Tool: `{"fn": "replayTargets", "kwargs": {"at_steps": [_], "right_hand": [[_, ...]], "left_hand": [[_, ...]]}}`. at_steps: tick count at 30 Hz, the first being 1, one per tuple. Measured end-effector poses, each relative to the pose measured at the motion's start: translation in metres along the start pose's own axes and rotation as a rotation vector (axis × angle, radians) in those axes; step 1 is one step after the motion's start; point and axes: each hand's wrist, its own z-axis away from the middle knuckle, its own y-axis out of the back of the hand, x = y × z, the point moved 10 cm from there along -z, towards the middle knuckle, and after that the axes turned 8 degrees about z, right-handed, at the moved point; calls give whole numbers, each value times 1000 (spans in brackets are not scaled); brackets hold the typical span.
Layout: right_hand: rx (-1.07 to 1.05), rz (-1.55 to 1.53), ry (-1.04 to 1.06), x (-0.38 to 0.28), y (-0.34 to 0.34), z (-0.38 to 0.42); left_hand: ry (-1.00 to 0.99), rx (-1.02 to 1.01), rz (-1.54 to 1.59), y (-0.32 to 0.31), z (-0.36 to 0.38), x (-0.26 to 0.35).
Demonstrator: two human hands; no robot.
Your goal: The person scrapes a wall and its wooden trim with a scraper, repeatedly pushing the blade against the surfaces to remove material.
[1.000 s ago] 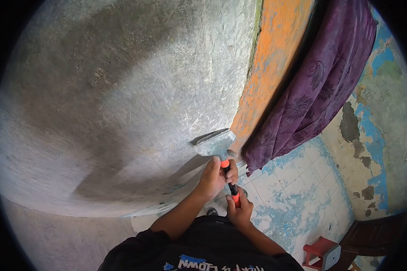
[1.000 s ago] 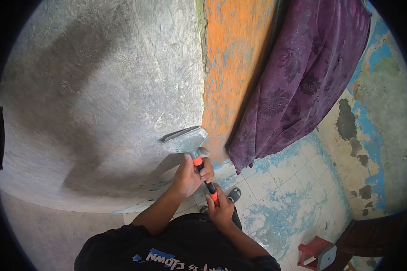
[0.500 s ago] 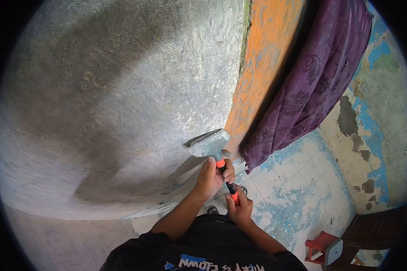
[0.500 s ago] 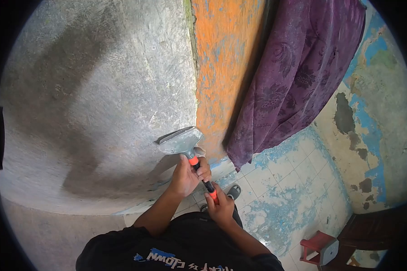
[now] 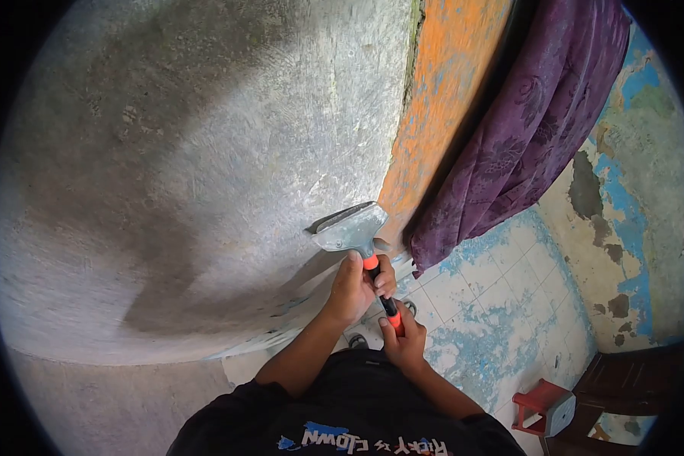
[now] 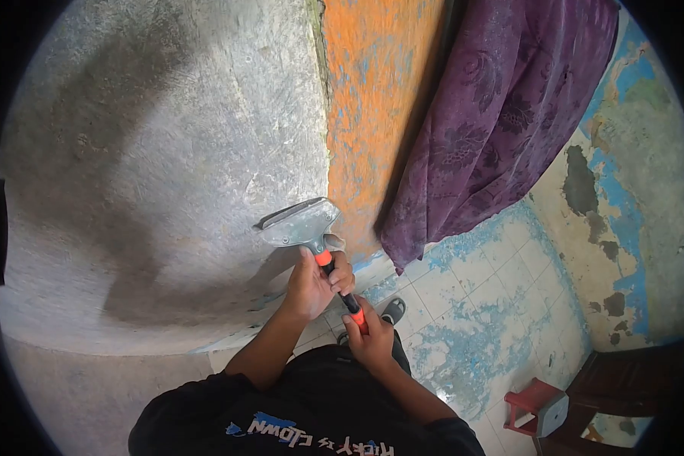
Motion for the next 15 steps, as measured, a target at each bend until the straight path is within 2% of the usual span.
{"fn": "replayTargets", "kwargs": {"at_steps": [7,13,15], "right_hand": [[-149,-179,-55,49,-47,17],[-123,-292,-42,32,-46,13],[-127,-298,-28,28,-46,11]], "left_hand": [[9,166,-75,39,10,-24],[-22,74,-162,12,1,0],[-32,101,-176,14,4,2]]}}
